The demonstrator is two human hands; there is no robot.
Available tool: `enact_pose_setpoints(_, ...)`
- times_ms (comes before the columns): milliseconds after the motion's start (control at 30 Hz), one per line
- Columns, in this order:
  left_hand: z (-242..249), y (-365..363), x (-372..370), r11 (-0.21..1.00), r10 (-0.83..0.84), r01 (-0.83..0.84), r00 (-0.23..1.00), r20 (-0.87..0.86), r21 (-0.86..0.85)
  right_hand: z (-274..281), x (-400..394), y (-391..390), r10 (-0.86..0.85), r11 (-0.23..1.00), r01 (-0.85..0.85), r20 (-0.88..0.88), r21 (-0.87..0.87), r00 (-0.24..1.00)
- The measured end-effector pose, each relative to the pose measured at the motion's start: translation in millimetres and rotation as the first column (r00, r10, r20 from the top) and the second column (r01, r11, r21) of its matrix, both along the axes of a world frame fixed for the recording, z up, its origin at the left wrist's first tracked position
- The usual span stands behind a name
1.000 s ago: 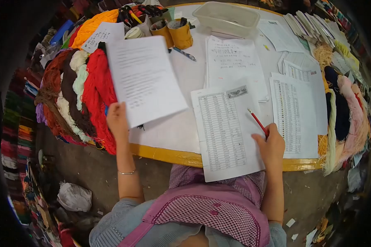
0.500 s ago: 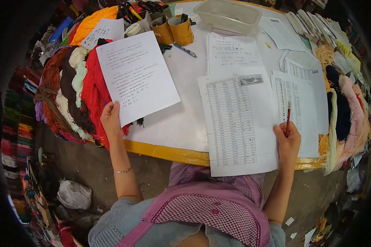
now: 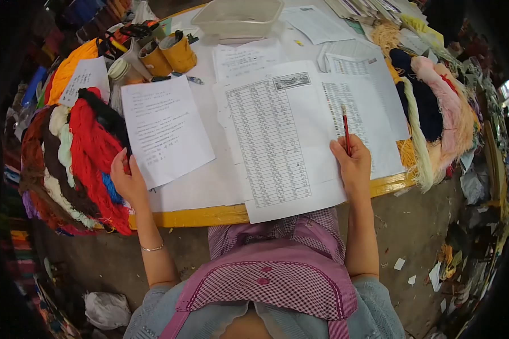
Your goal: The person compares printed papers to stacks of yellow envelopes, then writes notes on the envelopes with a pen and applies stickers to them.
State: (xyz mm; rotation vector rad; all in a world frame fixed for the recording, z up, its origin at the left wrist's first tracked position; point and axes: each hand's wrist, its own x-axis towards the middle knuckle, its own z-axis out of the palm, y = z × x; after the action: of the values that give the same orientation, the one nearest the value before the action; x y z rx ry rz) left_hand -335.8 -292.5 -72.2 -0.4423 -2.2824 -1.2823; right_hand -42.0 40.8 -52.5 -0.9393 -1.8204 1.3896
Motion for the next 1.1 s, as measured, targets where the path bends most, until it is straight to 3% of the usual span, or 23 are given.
enact_pose_setpoints(67,10.5,16.3,15.4,0.992,-0.015,-0.006,0.985,-0.17,-0.123,-1.5,2.2,1.2,0.005,1.0,-0.005,-0.003,-0.025,1.0)
enact_pose_setpoints(100,-7.7,21.7,14.4,0.987,-0.158,0.159,0.982,-0.1,-0.002,-3.1,3.7,2.1,0.02,0.995,-0.023,-0.031,-0.099,0.999)
enact_pose_setpoints(133,-1.3,36.9,34.2,0.95,-0.306,0.285,0.932,0.193,0.128,-4.4,4.6,3.1,0.036,0.984,-0.047,-0.062,-0.174,0.997)
enact_pose_setpoints(167,-0.5,52.6,50.9,0.877,-0.475,0.402,0.805,0.356,0.262,-2.0,3.7,-0.4,0.045,0.973,-0.058,-0.065,-0.222,0.997)
enact_pose_setpoints(233,-3.7,78.7,80.6,0.655,-0.755,0.464,0.394,0.524,0.596,-6.5,1.2,-3.7,0.066,0.957,-0.085,-0.078,-0.276,0.995)
enact_pose_setpoints(300,-7.6,96.7,95.6,0.64,-0.764,0.334,0.19,0.616,0.692,-8.9,1.0,-2.5,0.097,0.951,-0.095,-0.007,-0.295,0.995)
enact_pose_setpoints(433,-7.2,107.4,99.0,0.645,-0.764,0.306,0.239,0.599,0.701,-20.8,-2.3,-9.8,0.072,0.994,-0.085,0.17,0.07,0.983)
enact_pose_setpoints(600,-9.8,107.5,94.7,0.695,-0.719,0.295,0.283,0.635,0.655,-13.4,-6.4,-15.0,-0.027,0.912,-0.11,0.325,0.395,0.945)
enact_pose_setpoints(833,-16.2,108.0,96.5,0.747,-0.664,0.247,0.331,0.671,0.617,-18.4,-9.3,-11.3,-0.048,0.892,-0.143,0.406,0.428,0.913)
enact_pose_setpoints(967,-19.9,108.6,96.8,0.717,-0.697,0.282,0.325,0.639,0.638,-22.6,-6.2,-4.2,-0.076,0.891,-0.125,0.414,0.437,0.907)
enact_pose_setpoints(1100,-11.9,115.3,102.0,0.734,-0.67,0.213,0.385,0.635,0.645,-17.8,-0.2,5.4,-0.007,0.932,-0.161,0.459,0.325,0.888)
